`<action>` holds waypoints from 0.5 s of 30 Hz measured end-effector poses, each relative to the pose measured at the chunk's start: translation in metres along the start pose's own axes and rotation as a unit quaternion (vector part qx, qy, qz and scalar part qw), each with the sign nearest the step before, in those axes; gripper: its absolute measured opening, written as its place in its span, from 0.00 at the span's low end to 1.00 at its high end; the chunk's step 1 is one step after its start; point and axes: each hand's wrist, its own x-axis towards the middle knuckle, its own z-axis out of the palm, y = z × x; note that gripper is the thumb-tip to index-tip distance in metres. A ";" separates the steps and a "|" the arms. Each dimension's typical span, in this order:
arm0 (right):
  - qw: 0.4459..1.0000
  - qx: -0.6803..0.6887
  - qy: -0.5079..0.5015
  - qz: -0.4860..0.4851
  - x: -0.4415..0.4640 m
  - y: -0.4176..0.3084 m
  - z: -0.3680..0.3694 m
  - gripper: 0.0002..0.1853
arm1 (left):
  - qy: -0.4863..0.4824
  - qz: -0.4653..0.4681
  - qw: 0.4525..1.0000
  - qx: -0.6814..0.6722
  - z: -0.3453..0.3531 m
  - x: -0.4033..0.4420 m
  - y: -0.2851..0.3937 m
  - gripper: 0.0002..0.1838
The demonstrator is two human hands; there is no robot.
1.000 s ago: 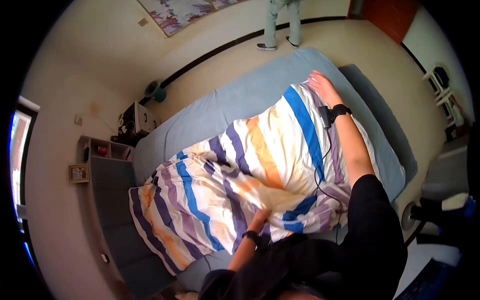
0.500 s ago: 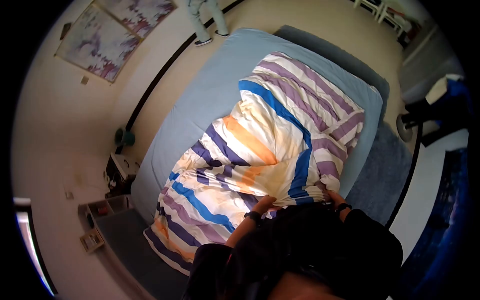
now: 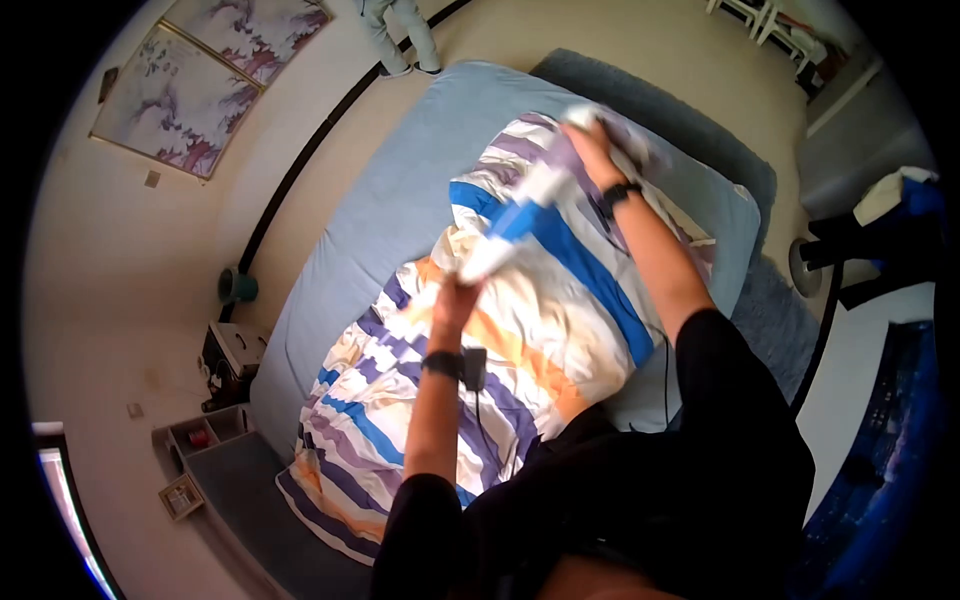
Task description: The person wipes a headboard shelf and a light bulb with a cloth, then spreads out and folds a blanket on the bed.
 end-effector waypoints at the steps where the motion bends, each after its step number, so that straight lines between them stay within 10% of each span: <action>1: 0.998 0.035 -0.057 -0.019 0.026 -0.013 0.021 0.17 | 0.034 -0.018 0.981 -0.188 0.014 0.012 0.029 0.22; 4: 0.990 0.059 -0.130 0.015 0.026 -0.042 0.052 0.23 | 0.023 0.076 0.992 -0.095 0.061 -0.017 0.083 0.34; 7: 0.953 0.045 -0.298 -0.023 -0.033 0.010 0.031 0.19 | 0.002 -0.025 0.997 -0.079 0.001 -0.018 0.018 0.32; 8: 0.941 0.004 -0.337 0.034 -0.066 0.032 0.020 0.17 | -0.017 -0.126 0.991 -0.043 -0.050 -0.016 -0.032 0.30; 9: 0.906 -0.055 -0.393 0.146 -0.098 0.082 -0.001 0.18 | -0.085 -0.039 0.995 -0.034 -0.044 -0.063 -0.050 0.29; 11: 0.911 -0.111 -0.373 0.135 -0.213 0.182 -0.086 0.19 | 0.029 -0.176 0.975 0.132 -0.088 -0.132 -0.112 0.26; 12: 0.836 -0.275 -0.451 0.150 -0.270 0.220 -0.152 0.19 | -0.085 -0.262 0.917 0.288 -0.147 -0.156 -0.169 0.23; 13: 0.755 -0.379 -0.495 0.202 -0.314 0.224 -0.208 0.18 | -0.062 -0.120 0.965 0.226 -0.180 -0.209 -0.227 0.19; 15: 0.596 -0.505 -0.545 0.304 -0.387 0.210 -0.324 0.16 | -0.002 -0.303 0.876 0.376 -0.168 -0.277 -0.231 0.19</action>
